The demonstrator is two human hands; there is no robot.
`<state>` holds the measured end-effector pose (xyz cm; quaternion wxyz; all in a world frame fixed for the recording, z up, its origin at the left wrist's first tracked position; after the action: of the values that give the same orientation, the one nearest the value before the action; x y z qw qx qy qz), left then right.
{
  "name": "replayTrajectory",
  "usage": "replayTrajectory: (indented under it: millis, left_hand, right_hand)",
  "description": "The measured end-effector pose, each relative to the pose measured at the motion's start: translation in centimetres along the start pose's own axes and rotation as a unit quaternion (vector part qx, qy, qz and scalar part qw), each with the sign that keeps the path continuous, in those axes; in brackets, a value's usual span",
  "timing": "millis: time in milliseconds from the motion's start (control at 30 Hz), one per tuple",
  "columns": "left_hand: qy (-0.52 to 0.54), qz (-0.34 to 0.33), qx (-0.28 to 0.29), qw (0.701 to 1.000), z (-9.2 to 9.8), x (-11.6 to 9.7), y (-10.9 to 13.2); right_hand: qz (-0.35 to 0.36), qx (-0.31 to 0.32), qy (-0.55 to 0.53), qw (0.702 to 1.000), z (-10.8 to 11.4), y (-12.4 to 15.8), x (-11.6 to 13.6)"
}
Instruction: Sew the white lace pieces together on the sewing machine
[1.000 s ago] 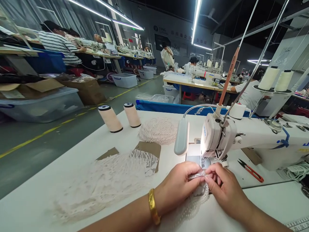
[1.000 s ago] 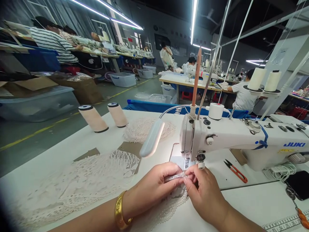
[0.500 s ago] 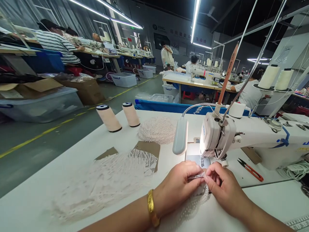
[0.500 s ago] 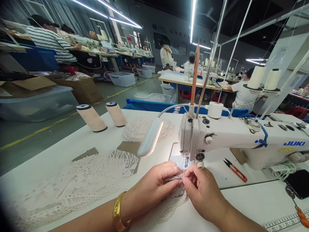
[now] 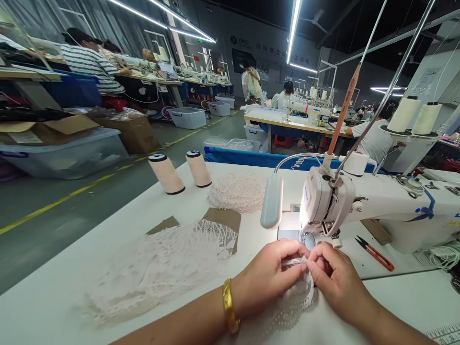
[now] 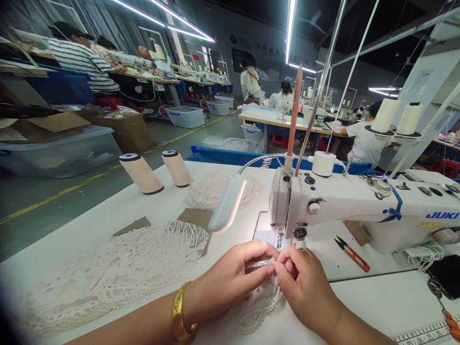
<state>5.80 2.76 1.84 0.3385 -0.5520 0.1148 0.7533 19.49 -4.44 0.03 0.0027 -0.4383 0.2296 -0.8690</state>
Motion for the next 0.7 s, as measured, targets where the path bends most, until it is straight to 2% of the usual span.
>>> replayTrajectory:
  millis: [100,233,400,467,533,600,700]
  left_hand:
    - [-0.030,-0.010,-0.014,0.999,0.1,0.2,0.0]
    - [-0.128,-0.038,-0.040,0.990,0.1,0.4,-0.2]
    - [-0.277,-0.022,-0.043,0.960,-0.7,1.0,-0.5]
    - [-0.311,-0.038,-0.063,0.947,-0.8,0.8,-0.5]
    - [-0.335,-0.082,-0.109,0.932,-0.6,0.3,-0.2]
    - [-0.362,-0.158,-0.154,0.906,-0.5,-0.5,0.3]
    - [-0.383,-0.274,-0.148,0.870,-1.1,-1.0,1.3]
  right_hand:
    - [0.001,0.001,0.002,1.000,0.0,0.0,-0.1]
    - [-0.001,0.004,0.039,0.999,-0.3,-0.2,-0.4]
    - [0.032,-0.021,0.154,0.987,-0.9,-1.1,-0.5]
    - [0.038,-0.029,0.186,0.981,-1.1,-1.4,-0.5]
    - [0.030,-0.034,0.207,0.977,-1.1,-1.6,-0.7]
    - [0.025,-0.035,0.216,0.975,-1.1,-1.6,-0.9]
    - [0.030,-0.041,0.215,0.975,-1.0,-1.5,-1.0]
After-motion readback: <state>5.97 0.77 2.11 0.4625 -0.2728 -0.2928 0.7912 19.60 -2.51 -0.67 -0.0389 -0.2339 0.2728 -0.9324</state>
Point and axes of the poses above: each hand's wrist, its own y-axis away from the middle knuckle, its own z-axis out of the back of the hand, x = y × z, the point moved 6 cm from there along -y, towards the middle knuckle, and after that the axes turned 12 degrees about -x, right-handed, at the moved point
